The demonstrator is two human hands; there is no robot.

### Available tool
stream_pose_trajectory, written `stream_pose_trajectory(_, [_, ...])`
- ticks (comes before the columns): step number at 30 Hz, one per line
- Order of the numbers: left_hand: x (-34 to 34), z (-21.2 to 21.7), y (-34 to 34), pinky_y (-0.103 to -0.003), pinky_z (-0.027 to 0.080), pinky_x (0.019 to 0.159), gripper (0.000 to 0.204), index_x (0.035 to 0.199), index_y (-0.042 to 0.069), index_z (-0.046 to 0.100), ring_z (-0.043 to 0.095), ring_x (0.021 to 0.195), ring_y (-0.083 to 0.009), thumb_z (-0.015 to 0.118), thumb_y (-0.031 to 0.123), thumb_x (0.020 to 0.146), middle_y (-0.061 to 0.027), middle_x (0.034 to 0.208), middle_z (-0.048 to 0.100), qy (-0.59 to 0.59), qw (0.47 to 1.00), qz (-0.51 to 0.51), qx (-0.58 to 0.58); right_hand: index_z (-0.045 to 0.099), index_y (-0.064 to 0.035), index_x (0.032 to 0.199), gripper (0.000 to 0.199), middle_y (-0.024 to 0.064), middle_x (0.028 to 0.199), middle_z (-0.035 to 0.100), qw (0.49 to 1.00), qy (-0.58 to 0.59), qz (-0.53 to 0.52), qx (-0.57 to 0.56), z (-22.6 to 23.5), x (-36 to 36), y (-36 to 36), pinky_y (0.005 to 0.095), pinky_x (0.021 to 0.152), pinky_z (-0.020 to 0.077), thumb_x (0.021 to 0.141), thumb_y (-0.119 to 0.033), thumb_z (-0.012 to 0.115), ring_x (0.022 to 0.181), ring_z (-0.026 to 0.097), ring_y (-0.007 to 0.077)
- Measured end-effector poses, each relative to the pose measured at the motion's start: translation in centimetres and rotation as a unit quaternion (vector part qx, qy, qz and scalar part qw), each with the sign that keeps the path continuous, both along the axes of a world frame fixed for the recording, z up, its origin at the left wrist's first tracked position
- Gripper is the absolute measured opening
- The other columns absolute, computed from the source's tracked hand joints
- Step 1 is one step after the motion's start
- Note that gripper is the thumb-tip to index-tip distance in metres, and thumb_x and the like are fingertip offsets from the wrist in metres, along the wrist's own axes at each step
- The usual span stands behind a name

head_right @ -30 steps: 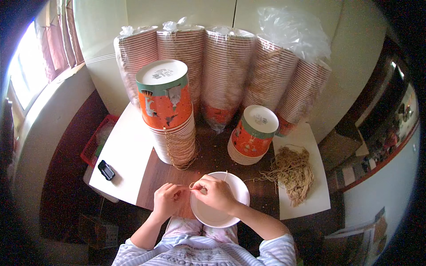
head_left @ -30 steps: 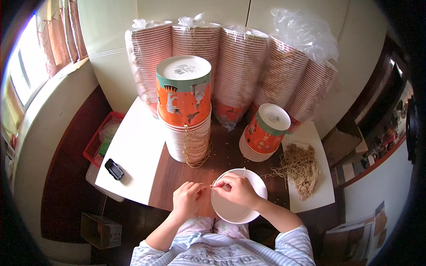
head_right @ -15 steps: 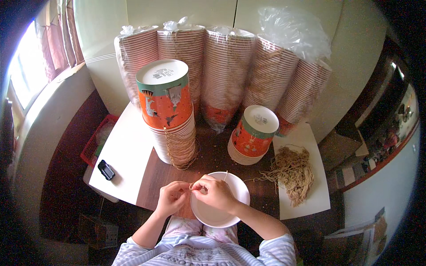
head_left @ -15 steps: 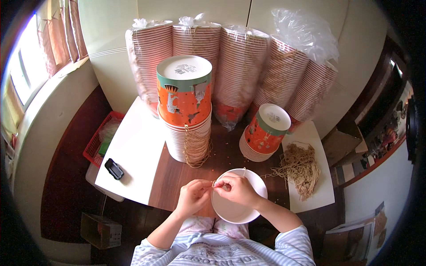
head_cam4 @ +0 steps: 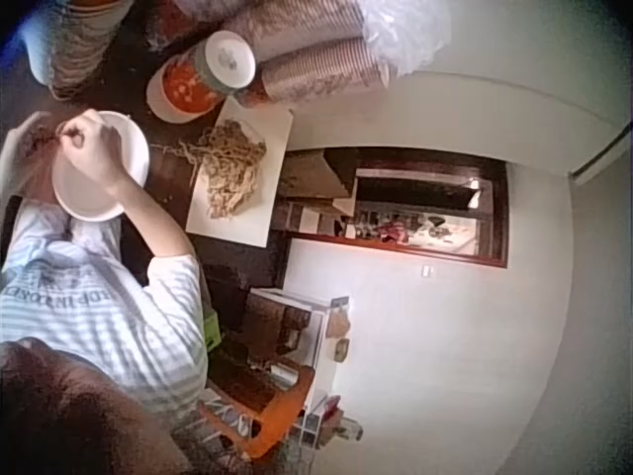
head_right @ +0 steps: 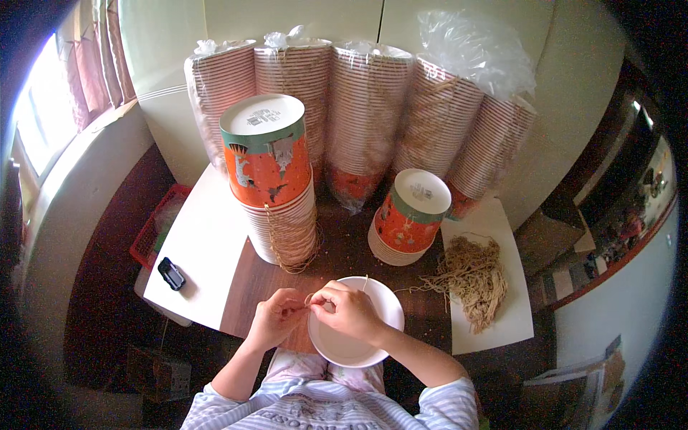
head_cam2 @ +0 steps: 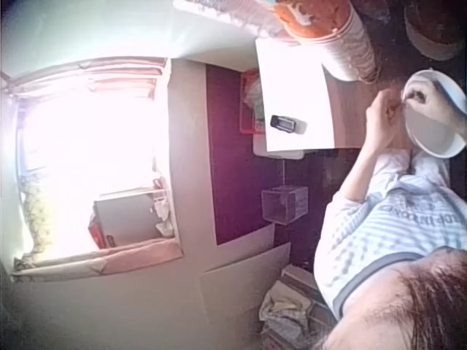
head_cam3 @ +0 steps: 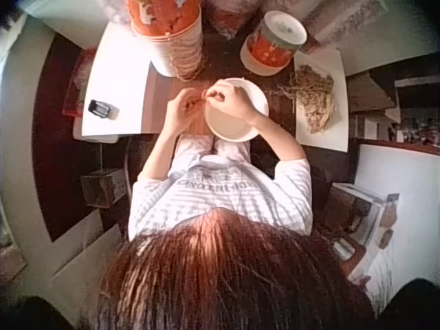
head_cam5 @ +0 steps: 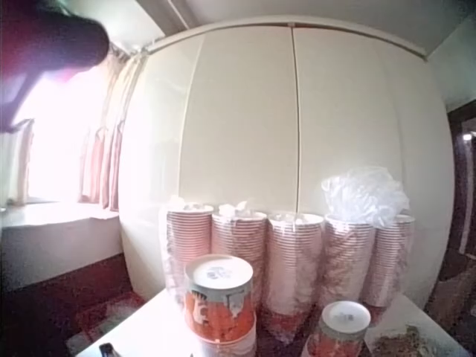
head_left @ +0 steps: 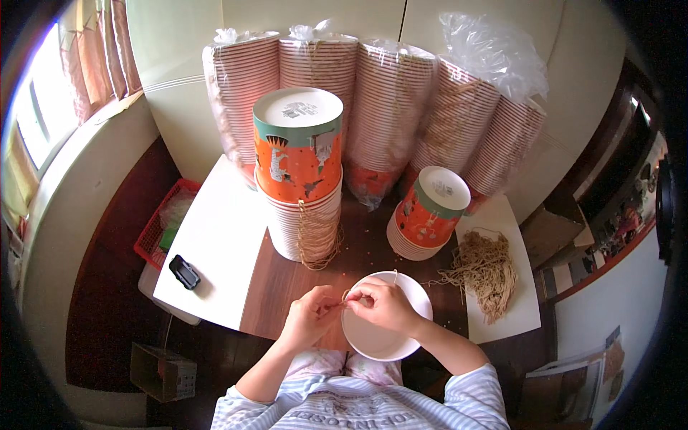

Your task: The person is attaching string handles to printed paper buckets at a workstation.

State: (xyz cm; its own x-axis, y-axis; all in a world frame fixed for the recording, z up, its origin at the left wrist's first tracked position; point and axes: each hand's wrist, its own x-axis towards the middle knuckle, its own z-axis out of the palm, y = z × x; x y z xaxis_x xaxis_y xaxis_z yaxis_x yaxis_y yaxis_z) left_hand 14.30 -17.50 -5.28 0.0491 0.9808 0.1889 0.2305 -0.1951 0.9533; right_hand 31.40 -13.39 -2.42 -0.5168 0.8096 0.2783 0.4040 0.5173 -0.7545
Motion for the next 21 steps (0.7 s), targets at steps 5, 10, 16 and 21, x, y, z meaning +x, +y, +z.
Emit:
stream_pose_trajectory(5, [-0.4, 0.3, 0.0, -0.025, 0.050, 0.070, 0.029, 0.105, -0.003, 0.046, 0.061, 0.086, -0.0150, 0.059, -0.001, 0.079, -0.0123, 0.091, 0.060, -0.031, 0.997, -0.058, 0.041, 0.062, -0.0041, 0.079, 0.008, 0.0025, 0.075, 0.059, 1.000, -0.010, -0.002, 0.004, -0.2, 0.0, 0.1, 0.0219, 0.052, 0.0440, 0.073, -0.008, 0.065, 0.058, 0.054, 0.0093])
stream_pose_trajectory(10, [-0.8, 0.5, -0.1, -0.025, 0.049, 0.072, 0.029, 0.106, -0.002, 0.043, 0.060, 0.089, -0.0156, 0.056, -0.003, 0.080, -0.0123, 0.092, 0.060, -0.046, 0.995, -0.084, 0.041, 0.062, -0.0048, 0.081, 0.008, 0.0018, 0.075, 0.058, 1.000, -0.006, 0.010, 0.025, -0.3, 0.2, 0.2, 0.0209, 0.051, 0.0426, 0.073, -0.007, 0.064, 0.058, 0.053, 0.0087])
stream_pose_trajectory(16, [-1.0, 0.1, 0.1, -0.024, 0.048, 0.072, 0.032, 0.108, -0.001, 0.040, 0.060, 0.090, -0.0149, 0.055, -0.005, 0.080, -0.0123, 0.092, 0.060, -0.102, 0.986, -0.119, 0.050, 0.061, -0.0082, 0.089, 0.018, -0.0004, 0.074, 0.057, 0.999, 0.033, 0.021, -0.028, 1.7, 0.8, -0.4, 0.0189, 0.048, 0.0389, 0.071, -0.006, 0.066, 0.056, 0.049, 0.0068])
stream_pose_trajectory(21, [-1.1, 1.0, 0.2, -0.023, 0.048, 0.072, 0.032, 0.109, -0.001, 0.038, 0.060, 0.089, -0.0153, 0.054, -0.006, 0.081, -0.0123, 0.092, 0.060, -0.103, 0.984, -0.136, 0.055, 0.063, -0.0076, 0.088, 0.020, 0.0013, 0.073, 0.058, 0.995, 0.036, 0.060, 0.067, 2.7, 0.7, -0.5, 0.0217, 0.050, 0.0419, 0.069, -0.007, 0.070, 0.056, 0.051, 0.0094])
